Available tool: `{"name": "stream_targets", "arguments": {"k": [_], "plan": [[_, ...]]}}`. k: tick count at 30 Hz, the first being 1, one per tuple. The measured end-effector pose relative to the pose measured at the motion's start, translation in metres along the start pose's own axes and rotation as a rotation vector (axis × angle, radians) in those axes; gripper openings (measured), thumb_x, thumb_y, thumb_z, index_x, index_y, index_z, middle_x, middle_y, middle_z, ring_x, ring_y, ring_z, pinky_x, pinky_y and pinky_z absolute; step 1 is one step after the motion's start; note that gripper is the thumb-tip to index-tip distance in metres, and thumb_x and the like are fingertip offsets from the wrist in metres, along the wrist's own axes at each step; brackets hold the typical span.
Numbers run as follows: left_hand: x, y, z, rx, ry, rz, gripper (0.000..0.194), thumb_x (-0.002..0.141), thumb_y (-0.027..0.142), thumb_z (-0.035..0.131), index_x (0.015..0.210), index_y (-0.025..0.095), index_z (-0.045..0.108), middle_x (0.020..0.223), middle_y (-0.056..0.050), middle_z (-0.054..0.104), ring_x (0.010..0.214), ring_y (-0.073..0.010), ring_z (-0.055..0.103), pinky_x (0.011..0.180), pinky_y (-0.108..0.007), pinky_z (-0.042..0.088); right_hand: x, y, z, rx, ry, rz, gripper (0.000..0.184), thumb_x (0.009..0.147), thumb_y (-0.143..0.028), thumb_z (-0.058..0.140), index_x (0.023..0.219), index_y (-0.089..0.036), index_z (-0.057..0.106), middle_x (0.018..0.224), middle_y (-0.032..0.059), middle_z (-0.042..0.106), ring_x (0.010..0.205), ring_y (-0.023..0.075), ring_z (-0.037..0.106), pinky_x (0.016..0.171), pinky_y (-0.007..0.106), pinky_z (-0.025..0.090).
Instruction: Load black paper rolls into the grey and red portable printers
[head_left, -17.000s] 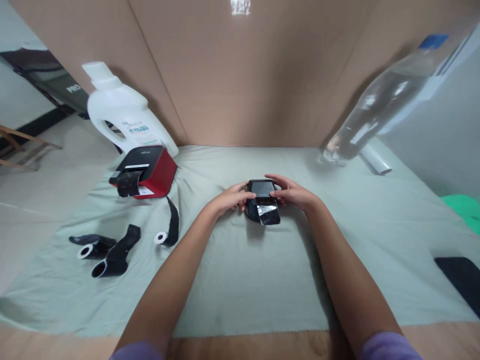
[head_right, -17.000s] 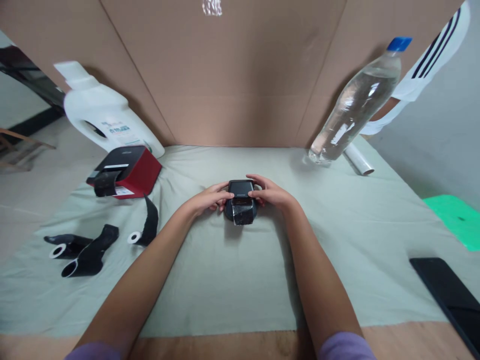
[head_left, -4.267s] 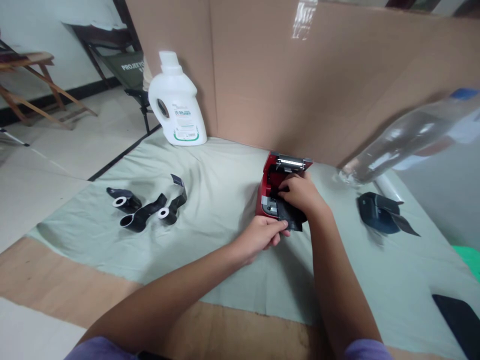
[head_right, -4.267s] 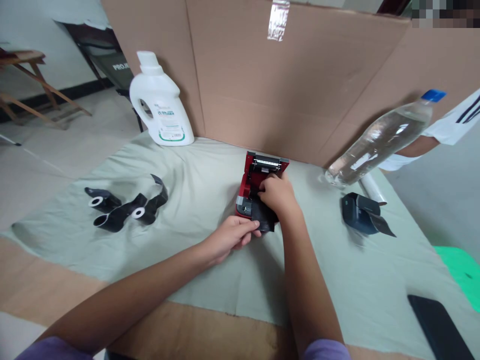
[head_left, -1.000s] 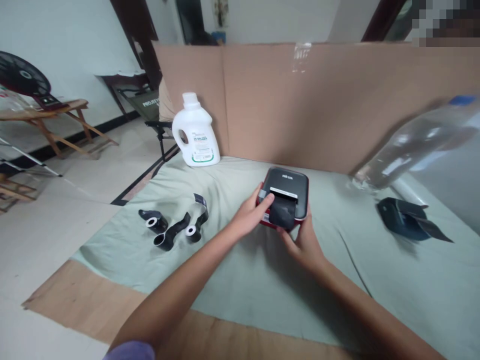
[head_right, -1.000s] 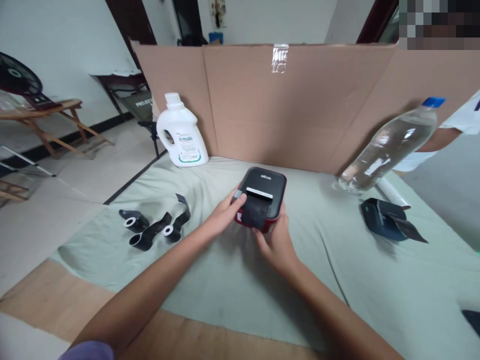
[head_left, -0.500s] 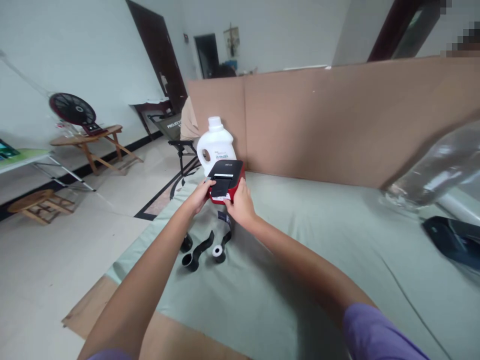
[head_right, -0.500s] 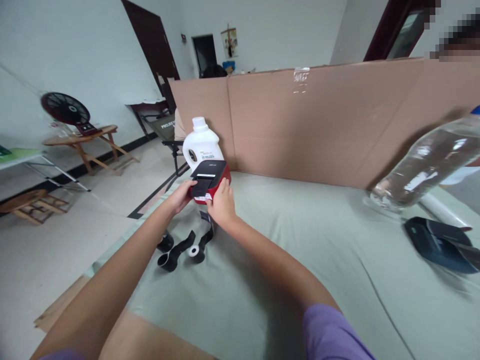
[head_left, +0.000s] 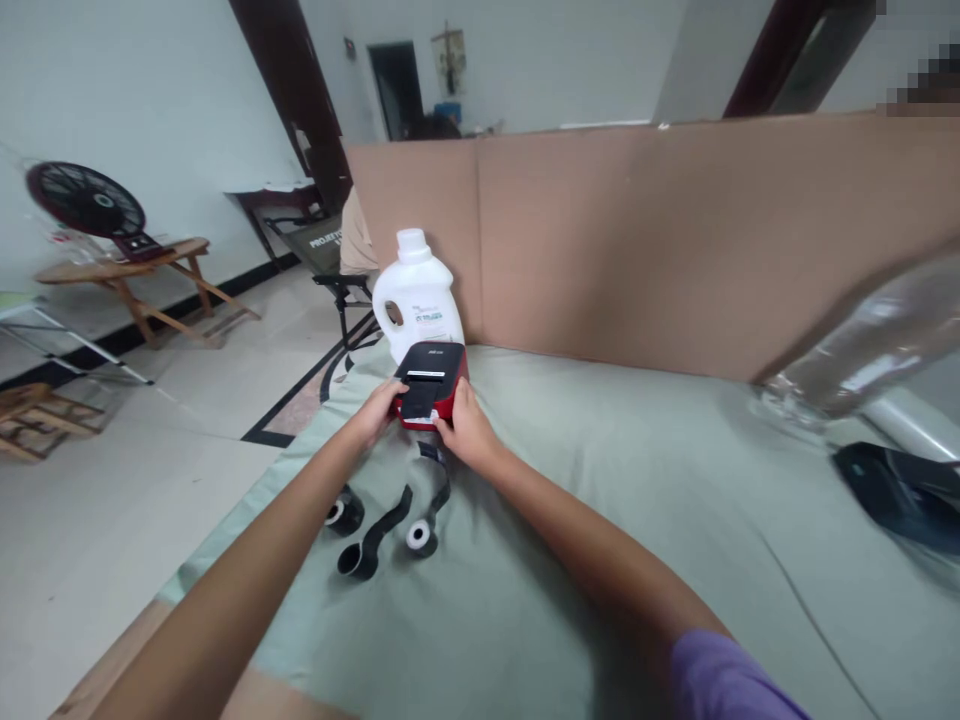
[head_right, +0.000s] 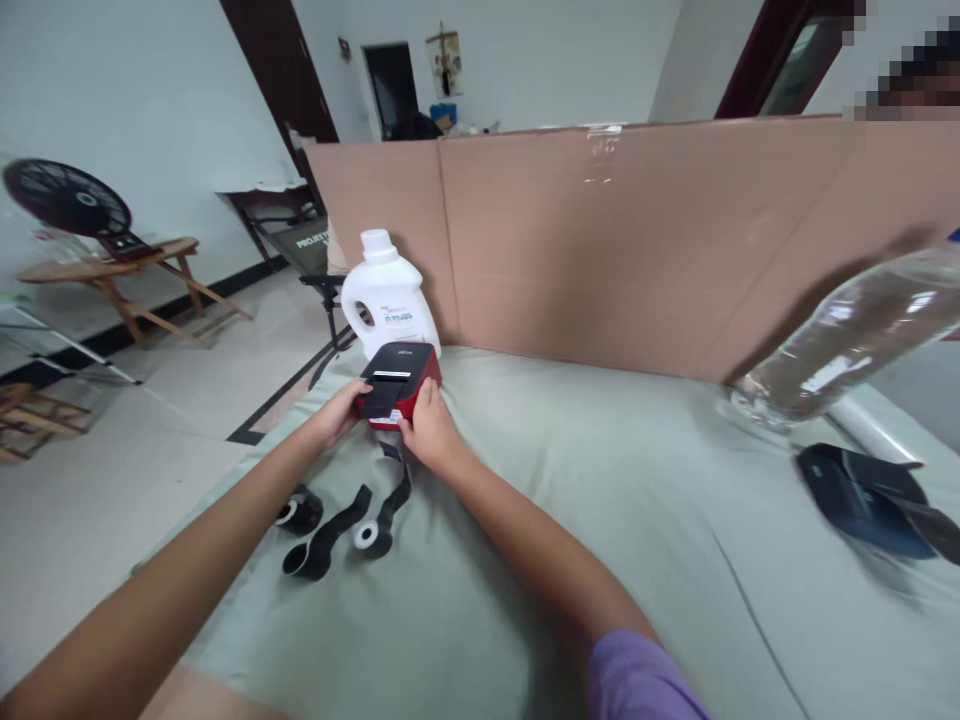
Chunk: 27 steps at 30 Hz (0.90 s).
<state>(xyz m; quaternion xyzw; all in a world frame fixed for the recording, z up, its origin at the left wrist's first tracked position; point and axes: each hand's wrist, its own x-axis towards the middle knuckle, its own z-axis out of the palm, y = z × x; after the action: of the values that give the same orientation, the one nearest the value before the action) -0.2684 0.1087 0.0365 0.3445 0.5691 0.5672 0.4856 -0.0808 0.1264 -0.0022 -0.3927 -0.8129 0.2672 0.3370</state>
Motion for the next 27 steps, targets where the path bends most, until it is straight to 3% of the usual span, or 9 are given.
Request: {"name": "stream_targets", "arguments": {"k": [4, 8, 12, 15, 19, 21, 23, 25, 27], "plan": [[-0.008, 0.015, -0.001, 0.076, 0.03, -0.057, 0.044, 0.064, 0.031, 0.071, 0.105, 0.017, 0.066, 0.095, -0.003, 0.072, 0.079, -0.0177, 0.065, 0.067, -0.024, 0.05, -0.017, 0.0, -0.034, -0.019, -0.108, 0.035, 0.074, 0.093, -0.024, 0.058, 0.16, -0.011, 0.029, 0.159, 0.0232, 0.042, 0.145, 0.0345, 0.046, 0.117, 0.051, 0.042], [-0.021, 0.027, 0.012, 0.357, 0.126, 0.029, 0.072, 0.074, 0.043, 0.078, 0.14, 0.024, 0.054, 0.142, -0.01, 0.062, 0.124, -0.0291, 0.062, 0.092, -0.034, 0.055, -0.084, 0.035, -0.104, -0.126, -0.048, -0.017, 0.053, 0.096, -0.03, 0.051, 0.149, -0.019, 0.049, 0.148, 0.0164, 0.055, 0.136, 0.0284, 0.055, 0.115, 0.047, 0.044], [-0.032, 0.031, 0.017, 0.691, 0.118, 0.18, 0.078, 0.075, 0.032, 0.081, 0.145, 0.017, 0.049, 0.154, -0.015, 0.052, 0.142, -0.0362, 0.048, 0.116, -0.048, 0.043, -0.195, 0.096, -0.217, -0.389, 0.106, 0.091, 0.04, 0.097, -0.036, 0.047, 0.129, -0.019, 0.063, 0.127, 0.0161, 0.068, 0.118, 0.0291, 0.064, 0.104, 0.047, 0.051], [-0.052, 0.035, 0.018, 0.876, 0.229, 0.312, 0.065, 0.079, 0.014, 0.068, 0.142, 0.011, 0.051, 0.153, -0.016, 0.052, 0.14, -0.0362, 0.05, 0.116, -0.055, 0.043, -0.273, 0.132, -0.317, -0.741, 0.253, 0.181, 0.039, 0.094, -0.039, 0.049, 0.119, -0.017, 0.068, 0.117, 0.0204, 0.07, 0.108, 0.0352, 0.066, 0.096, 0.052, 0.051], [-0.113, 0.034, 0.055, 0.898, 0.22, 0.812, 0.049, 0.08, 0.004, 0.051, 0.126, 0.019, 0.062, 0.132, -0.005, 0.065, 0.127, -0.0256, 0.059, 0.111, -0.047, 0.049, -0.329, 0.149, -0.42, -1.104, 0.381, 0.379, 0.033, 0.089, -0.031, 0.058, 0.114, -0.016, 0.073, 0.116, 0.0285, 0.069, 0.109, 0.0393, 0.064, 0.092, 0.052, 0.044], [-0.152, 0.018, 0.095, 0.918, 0.009, 0.952, 0.037, 0.083, 0.005, 0.048, 0.112, 0.019, 0.065, 0.115, -0.005, 0.07, 0.11, -0.0225, 0.066, 0.101, -0.041, 0.055, -0.334, 0.152, -0.446, -1.12, 0.409, 0.532, 0.034, 0.09, -0.03, 0.06, 0.117, -0.014, 0.073, 0.114, 0.0289, 0.069, 0.11, 0.0386, 0.063, 0.089, 0.05, 0.043], [-0.188, -0.011, 0.141, 1.046, -0.363, 1.062, 0.031, 0.088, 0.009, 0.047, 0.109, 0.02, 0.068, 0.108, -0.006, 0.073, 0.104, -0.0232, 0.068, 0.096, -0.042, 0.055, -0.328, 0.155, -0.46, -1.049, 0.412, 0.703, 0.037, 0.093, -0.033, 0.06, 0.122, -0.012, 0.07, 0.116, 0.0275, 0.069, 0.111, 0.0358, 0.063, 0.086, 0.045, 0.042], [-0.216, -0.048, 0.183, 1.155, -0.736, 1.168, 0.03, 0.092, 0.018, 0.053, 0.117, 0.018, 0.068, 0.119, -0.011, 0.073, 0.117, -0.028, 0.065, 0.102, -0.047, 0.05, -0.316, 0.16, -0.465, -0.969, 0.373, 0.869, 0.045, 0.096, -0.039, 0.059, 0.13, -0.01, 0.065, 0.121, 0.0268, 0.068, 0.112, 0.034, 0.062, 0.082, 0.042, 0.041], [-0.236, -0.08, 0.214, 1.188, -0.959, 1.17, 0.036, 0.098, 0.03, 0.052, 0.13, 0.016, 0.064, 0.137, -0.015, 0.066, 0.132, -0.03, 0.058, 0.112, -0.051, 0.043, -0.302, 0.167, -0.468, -0.927, 0.296, 1.012, 0.054, 0.096, -0.048, 0.058, 0.135, -0.011, 0.061, 0.125, 0.0274, 0.066, 0.111, 0.0348, 0.062, 0.079, 0.042, 0.039]]}}
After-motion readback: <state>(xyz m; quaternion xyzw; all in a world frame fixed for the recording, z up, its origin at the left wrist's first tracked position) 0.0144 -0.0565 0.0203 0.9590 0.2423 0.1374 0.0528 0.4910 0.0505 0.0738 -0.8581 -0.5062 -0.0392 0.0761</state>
